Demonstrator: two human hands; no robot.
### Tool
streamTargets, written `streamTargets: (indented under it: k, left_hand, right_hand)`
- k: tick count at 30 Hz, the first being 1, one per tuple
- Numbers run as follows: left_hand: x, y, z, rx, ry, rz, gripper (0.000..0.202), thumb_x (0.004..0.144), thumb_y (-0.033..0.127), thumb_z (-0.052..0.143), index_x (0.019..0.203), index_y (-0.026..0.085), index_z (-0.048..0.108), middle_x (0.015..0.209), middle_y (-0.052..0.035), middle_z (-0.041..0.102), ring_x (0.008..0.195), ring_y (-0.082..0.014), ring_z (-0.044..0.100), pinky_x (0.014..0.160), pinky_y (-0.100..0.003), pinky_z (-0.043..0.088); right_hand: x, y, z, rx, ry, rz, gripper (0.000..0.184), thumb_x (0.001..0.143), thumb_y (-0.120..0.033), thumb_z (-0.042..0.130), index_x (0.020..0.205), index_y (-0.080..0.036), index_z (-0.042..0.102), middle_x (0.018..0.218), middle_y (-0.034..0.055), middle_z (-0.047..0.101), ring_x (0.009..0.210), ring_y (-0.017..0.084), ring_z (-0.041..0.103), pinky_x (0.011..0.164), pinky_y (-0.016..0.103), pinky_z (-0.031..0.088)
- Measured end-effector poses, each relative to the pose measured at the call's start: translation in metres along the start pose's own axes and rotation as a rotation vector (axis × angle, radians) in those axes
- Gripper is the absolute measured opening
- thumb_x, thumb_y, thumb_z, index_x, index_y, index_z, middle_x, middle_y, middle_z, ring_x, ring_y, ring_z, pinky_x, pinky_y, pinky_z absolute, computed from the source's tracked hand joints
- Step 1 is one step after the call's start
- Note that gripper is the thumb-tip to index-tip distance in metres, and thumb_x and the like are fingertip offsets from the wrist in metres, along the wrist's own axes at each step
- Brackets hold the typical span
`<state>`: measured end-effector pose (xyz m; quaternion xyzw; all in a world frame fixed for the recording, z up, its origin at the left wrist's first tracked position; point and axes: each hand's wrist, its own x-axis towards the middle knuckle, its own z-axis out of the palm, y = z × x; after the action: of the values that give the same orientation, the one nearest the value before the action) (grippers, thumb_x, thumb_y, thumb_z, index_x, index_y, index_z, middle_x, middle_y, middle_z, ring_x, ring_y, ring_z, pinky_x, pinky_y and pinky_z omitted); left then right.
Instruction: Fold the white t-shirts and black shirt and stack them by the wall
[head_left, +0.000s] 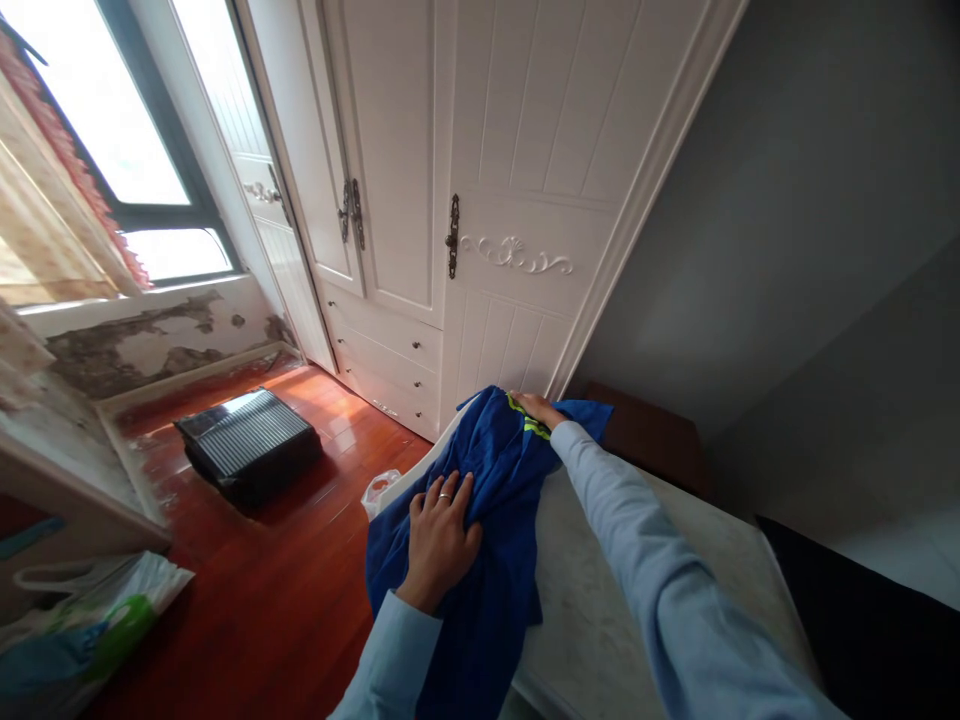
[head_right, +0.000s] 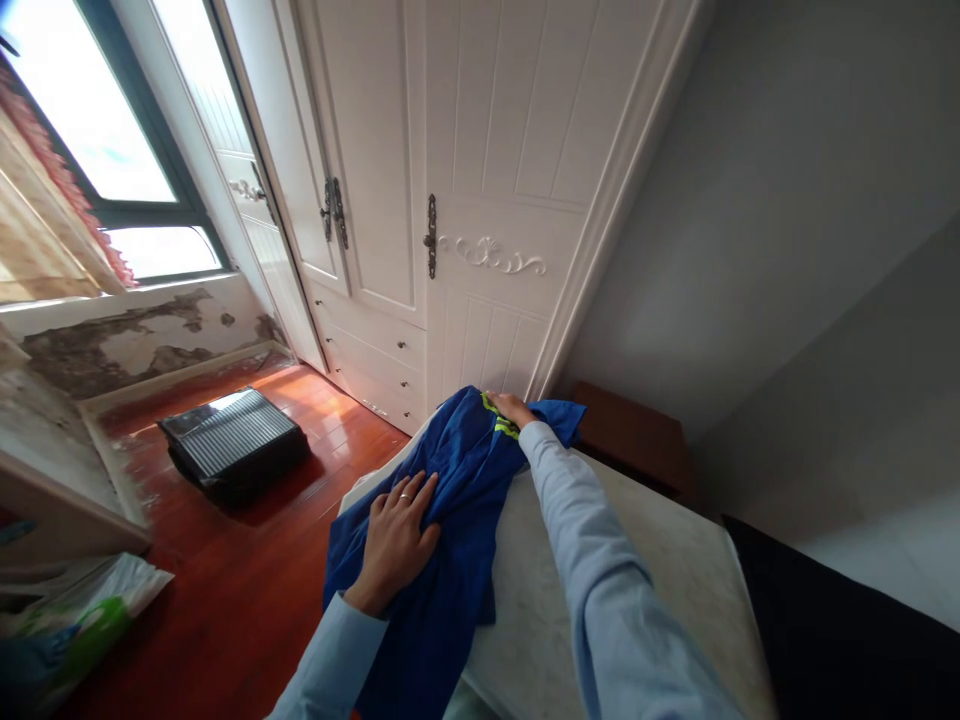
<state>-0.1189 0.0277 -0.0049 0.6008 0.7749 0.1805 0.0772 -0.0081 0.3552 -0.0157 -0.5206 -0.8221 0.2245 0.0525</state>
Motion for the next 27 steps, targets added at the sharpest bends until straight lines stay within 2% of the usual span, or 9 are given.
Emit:
streamTargets:
  k: [4,7,13,15,17,19,21,24,27]
  left_hand:
    - [0.0,-0.001,0.003,0.025,0.023,-0.008,0.068,0.086,0.024,0.052,0.154,0.025,0.046,0.158,-0.0085,0.045,0.146,-0.0324,0.039,0.113,-0.051,0.032]
    - [0.001,0.001,0.002,0.061,0.025,-0.006,0.066,0.088,0.024,0.052,0.153,0.025,0.048,0.158,-0.0089,0.046,0.145,-0.0326,0.04,0.111,-0.05,0.035]
    - [0.002,0.0,0.001,0.104,0.036,0.012,0.062,0.092,0.025,0.047,0.154,0.022,0.046,0.157,-0.0097,0.047,0.144,-0.0307,0.043,0.112,-0.047,0.038]
    - [0.002,-0.002,0.002,0.111,0.037,0.022,0.062,0.093,0.027,0.047,0.154,0.02,0.046,0.158,-0.0114,0.046,0.144,-0.031,0.043,0.112,-0.048,0.038]
    - [0.002,-0.002,0.002,0.121,0.026,0.028,0.063,0.093,0.03,0.047,0.155,0.017,0.044,0.158,-0.0131,0.044,0.146,-0.033,0.039,0.115,-0.05,0.036]
    - [-0.001,0.005,-0.001,0.129,0.029,0.0,0.064,0.095,0.034,0.044,0.154,0.011,0.043,0.159,-0.0171,0.042,0.149,-0.0389,0.032,0.117,-0.057,0.031]
    - [-0.007,0.021,-0.005,0.105,0.071,-0.057,0.066,0.096,0.039,0.04,0.153,0.004,0.041,0.158,-0.0248,0.04,0.149,-0.0467,0.027,0.115,-0.065,0.028]
    - [-0.026,0.064,-0.005,-0.011,0.164,-0.049,0.071,0.098,0.046,0.036,0.151,-0.001,0.037,0.154,-0.0313,0.039,0.149,-0.0508,0.023,0.112,-0.071,0.028]
    - [-0.055,0.122,0.016,-0.176,0.145,0.157,0.068,0.096,0.046,0.039,0.151,0.005,0.04,0.157,-0.0261,0.039,0.152,-0.0434,0.023,0.118,-0.064,0.027]
  right_hand:
    - [-0.003,0.01,0.001,0.033,0.115,0.019,0.059,0.107,-0.051,0.028,0.119,-0.013,0.071,0.124,0.015,0.072,0.117,0.023,0.066,0.097,0.029,0.048]
    - [-0.019,0.009,0.0,0.069,0.254,-0.012,0.052,0.109,-0.036,0.02,0.134,-0.016,0.061,0.137,0.0115,0.065,0.127,0.017,0.06,0.104,0.026,0.043]
    - [-0.094,0.023,-0.014,0.111,0.382,-0.155,0.045,0.106,-0.034,0.034,0.144,-0.019,0.053,0.15,0.0078,0.055,0.141,0.013,0.046,0.118,0.024,0.031]
    - [-0.138,0.046,-0.023,0.121,0.319,-0.272,0.047,0.104,-0.037,0.043,0.146,-0.018,0.051,0.152,0.0087,0.053,0.143,0.015,0.045,0.12,0.027,0.031]
    - [-0.193,0.08,-0.036,0.116,0.163,-0.355,0.057,0.098,-0.042,0.055,0.148,-0.016,0.051,0.154,0.0116,0.05,0.144,0.021,0.044,0.122,0.034,0.031]
    - [-0.255,0.123,-0.053,0.113,-0.008,-0.296,0.065,0.089,-0.046,0.068,0.145,-0.018,0.055,0.155,0.0118,0.05,0.145,0.026,0.044,0.123,0.04,0.03]
    - [-0.322,0.17,-0.072,0.154,-0.041,-0.125,0.061,0.082,-0.046,0.075,0.137,-0.022,0.064,0.152,0.01,0.053,0.143,0.029,0.047,0.123,0.044,0.03]
    - [-0.422,0.242,-0.099,0.234,0.298,0.193,0.045,0.081,-0.037,0.074,0.124,-0.022,0.071,0.142,0.0109,0.062,0.136,0.03,0.054,0.122,0.048,0.033]
    - [-0.512,0.302,-0.111,0.152,0.687,0.573,0.036,0.076,-0.024,0.074,0.112,-0.018,0.073,0.135,0.0166,0.066,0.135,0.033,0.055,0.121,0.049,0.033]
